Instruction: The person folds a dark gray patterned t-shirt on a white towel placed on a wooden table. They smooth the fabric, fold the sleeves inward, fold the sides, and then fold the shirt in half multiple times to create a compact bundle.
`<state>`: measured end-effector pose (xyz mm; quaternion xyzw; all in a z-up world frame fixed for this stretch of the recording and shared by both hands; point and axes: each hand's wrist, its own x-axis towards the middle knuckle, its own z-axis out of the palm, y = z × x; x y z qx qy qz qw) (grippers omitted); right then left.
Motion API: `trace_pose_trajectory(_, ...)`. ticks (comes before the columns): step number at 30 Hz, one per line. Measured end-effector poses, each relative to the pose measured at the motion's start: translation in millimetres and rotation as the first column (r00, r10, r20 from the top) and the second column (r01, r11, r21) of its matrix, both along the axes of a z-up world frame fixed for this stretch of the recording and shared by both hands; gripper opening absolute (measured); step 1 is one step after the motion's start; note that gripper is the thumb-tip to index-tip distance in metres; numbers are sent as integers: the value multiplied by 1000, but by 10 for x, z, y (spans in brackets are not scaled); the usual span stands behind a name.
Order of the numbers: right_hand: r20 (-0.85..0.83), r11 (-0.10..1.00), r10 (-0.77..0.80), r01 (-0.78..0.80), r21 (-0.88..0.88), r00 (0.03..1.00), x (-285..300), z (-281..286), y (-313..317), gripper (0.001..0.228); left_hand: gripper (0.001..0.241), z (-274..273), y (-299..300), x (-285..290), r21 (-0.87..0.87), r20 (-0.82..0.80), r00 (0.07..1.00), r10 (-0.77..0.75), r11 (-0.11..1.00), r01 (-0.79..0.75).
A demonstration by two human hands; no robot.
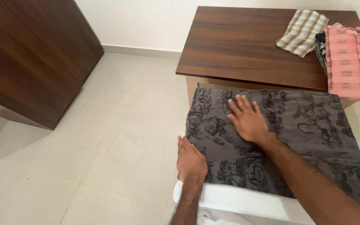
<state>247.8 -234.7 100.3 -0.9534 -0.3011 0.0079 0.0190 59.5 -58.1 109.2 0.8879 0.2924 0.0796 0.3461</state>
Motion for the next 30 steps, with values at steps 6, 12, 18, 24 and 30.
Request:
trace_pose_trajectory(6,20,972,-32,26,232,999,-198,120,8,63,54,80,-15,11,-44,-81,997,-3,999,-1)
trace_pose_trajectory(12,-86,894,414,-387,226,906,-1130,309,212,69,53,37,-7,-4,-37,-45,999,6,999,-8)
trace_pose_trajectory(18,-214,966,230,-249,-65,949,-829,309,-71,81,52,83,-20,-2,-24,-31,999,17,1000,-18)
trace_pose_trajectory(24,-147,995,-48,35,-92,988,-433,140,-353,84,52,34,-32,-1,3,-48,999,17,1000,-17)
trace_pose_trajectory(30,-73,971,201,-189,144,977,-870,234,227,76,52,-45,-34,23,45,-44,999,17,999,-15)
